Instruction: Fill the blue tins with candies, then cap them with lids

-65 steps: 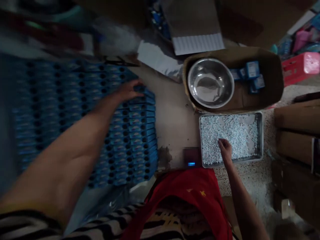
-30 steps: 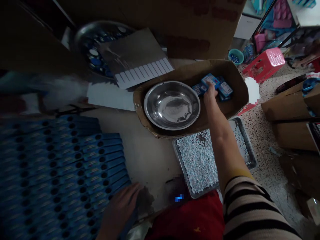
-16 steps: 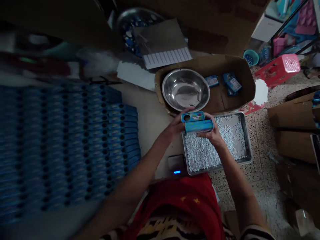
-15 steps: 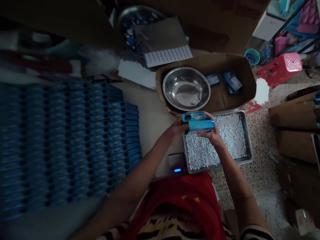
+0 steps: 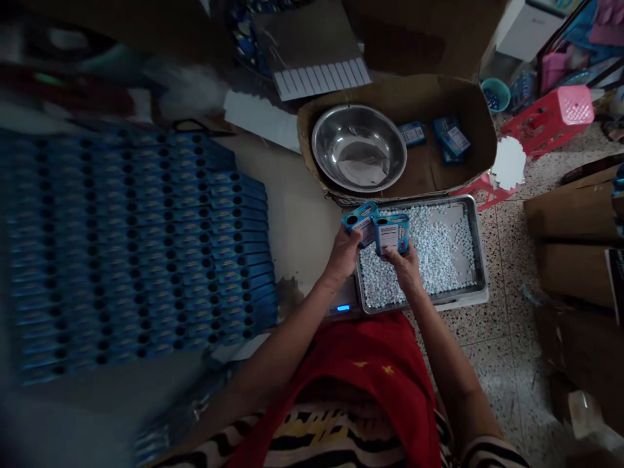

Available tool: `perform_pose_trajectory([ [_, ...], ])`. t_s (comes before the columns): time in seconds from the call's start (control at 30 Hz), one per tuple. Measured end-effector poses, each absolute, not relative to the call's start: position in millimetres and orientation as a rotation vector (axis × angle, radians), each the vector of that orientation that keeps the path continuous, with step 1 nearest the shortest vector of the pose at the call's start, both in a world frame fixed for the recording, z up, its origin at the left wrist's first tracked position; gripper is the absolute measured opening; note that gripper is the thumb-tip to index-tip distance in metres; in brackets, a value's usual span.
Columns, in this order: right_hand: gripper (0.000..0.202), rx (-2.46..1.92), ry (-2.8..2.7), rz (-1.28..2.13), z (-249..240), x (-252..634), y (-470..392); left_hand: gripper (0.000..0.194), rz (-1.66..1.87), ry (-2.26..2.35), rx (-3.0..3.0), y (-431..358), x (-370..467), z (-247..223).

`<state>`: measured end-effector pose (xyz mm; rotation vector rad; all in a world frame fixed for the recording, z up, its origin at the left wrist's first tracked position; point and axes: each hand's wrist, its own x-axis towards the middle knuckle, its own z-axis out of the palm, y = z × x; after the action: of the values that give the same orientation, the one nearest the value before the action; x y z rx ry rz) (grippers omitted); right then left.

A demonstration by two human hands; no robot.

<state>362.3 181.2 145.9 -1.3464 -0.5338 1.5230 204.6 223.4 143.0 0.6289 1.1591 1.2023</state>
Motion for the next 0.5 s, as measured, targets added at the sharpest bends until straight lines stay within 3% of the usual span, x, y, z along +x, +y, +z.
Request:
perform_pose_trajectory([
  [0.13,0.061,-1.342,-0.704,1.587,148.4,355.4,169.1,0.091,1.162,1.220,0.637,209.0,207.7,140.5],
  [0.37,0.060,-1.596,-1.184,1.453,137.9,375.1,164.1,0.074,1.132,1.341,0.737,191.7,204.7,142.7],
  [0.5,0.063,-1.374,-0.966,1.633,140.6,377.4,166.4,0.066,1.102,1.272,0.669,178.8,213.6,147.1],
])
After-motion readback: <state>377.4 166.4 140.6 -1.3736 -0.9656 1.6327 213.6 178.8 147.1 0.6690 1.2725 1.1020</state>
